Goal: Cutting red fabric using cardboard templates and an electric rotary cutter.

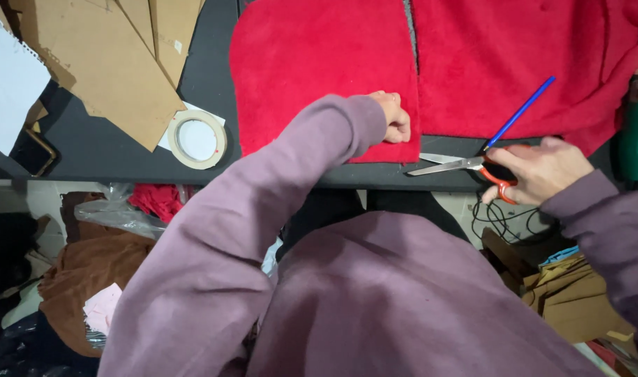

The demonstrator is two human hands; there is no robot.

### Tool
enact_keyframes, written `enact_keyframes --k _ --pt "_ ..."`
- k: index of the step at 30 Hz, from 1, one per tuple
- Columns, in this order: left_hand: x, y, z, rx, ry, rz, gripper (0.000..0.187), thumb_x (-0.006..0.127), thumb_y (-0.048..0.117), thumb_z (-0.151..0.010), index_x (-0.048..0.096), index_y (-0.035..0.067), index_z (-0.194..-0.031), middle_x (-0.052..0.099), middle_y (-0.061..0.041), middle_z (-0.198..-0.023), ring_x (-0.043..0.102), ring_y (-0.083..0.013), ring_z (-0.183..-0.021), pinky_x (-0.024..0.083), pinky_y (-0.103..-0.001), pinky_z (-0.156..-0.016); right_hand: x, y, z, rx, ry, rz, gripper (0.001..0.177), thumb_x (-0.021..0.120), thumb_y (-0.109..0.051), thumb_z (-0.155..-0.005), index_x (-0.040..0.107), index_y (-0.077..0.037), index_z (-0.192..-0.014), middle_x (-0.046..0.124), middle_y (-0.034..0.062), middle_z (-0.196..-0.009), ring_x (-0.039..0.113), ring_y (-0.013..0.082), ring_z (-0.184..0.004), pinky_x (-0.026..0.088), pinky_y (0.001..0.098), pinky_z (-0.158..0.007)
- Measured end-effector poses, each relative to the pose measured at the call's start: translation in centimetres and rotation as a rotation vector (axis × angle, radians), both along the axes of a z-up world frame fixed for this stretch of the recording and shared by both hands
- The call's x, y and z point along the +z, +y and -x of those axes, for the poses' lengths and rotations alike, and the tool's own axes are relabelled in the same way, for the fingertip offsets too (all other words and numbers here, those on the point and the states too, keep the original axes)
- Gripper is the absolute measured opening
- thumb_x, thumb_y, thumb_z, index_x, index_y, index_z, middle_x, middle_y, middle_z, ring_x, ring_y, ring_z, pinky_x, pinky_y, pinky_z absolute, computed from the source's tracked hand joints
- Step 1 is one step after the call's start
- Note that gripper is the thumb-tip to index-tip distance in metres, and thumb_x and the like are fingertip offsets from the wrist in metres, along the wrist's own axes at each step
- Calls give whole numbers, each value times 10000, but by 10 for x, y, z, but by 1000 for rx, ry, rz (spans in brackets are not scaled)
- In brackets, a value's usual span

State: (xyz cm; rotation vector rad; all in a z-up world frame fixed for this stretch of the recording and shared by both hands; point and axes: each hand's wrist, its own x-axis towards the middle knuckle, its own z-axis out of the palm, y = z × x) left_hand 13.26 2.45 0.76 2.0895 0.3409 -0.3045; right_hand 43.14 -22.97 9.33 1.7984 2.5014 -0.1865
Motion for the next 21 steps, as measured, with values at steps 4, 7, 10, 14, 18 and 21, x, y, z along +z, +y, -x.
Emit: enact_keyframes --k 4,7,10,14,18,21 --pt "10 14 -17 -89 162 39 196 750 266 -952 878 332 -1085 800 69 -899 703 -202 -977 606 -394 -952 14 35 22 60 -20 18 651 794 -606 -737 666 -232 -1254 713 -50 -979 669 210 -800 518 332 -821" --pt "-5 12 -24 -174 244 2 269 698 265 -982 861 400 -1148 744 80 -845 678 -184 -813 622 -398 -931 10 46 32 115 22 -51 667 802 -583 -710 666 -215 -1249 693 -39 -957 719 187 -879 470 345 -786" --pt "-18 9 -22 -148 233 -61 271 704 295 -989 834 471 -1149 610 20 -1100 592 -223 -1115 546 -452 -1063 -9 39 26 153 94 -24 504 758 -318 -712 686 -215 -1201 774 -37 -925 702 242 -774 516 335 -762" --pt "-40 4 -24 -115 197 -53 302 740 254 -926 857 482 -1085 630 35 -1116 592 -271 -1106 559 -459 -1035 -14 31 23 165 76 -62 532 806 -449 -730 696 -246 -1209 798 -82 -996 708 233 -743 576 324 -699" --pt "-54 6 -26 -179 167 -80 298 709 283 -953 844 487 -1124 612 23 -1092 583 -270 -1024 548 -471 -1017 4 43 41 139 113 -15 586 804 -561 -700 677 -220 -1159 756 -52 -919 715 231 -814 534 331 -799" --pt "-57 6 -31 -200 203 -84 345 695 245 -948 840 489 -1144 604 -31 -1198 594 -333 -1108 563 -507 -993 5 49 55 157 96 34 531 782 -544 -706 632 -202 -1084 766 -63 -897 699 212 -758 461 339 -806"
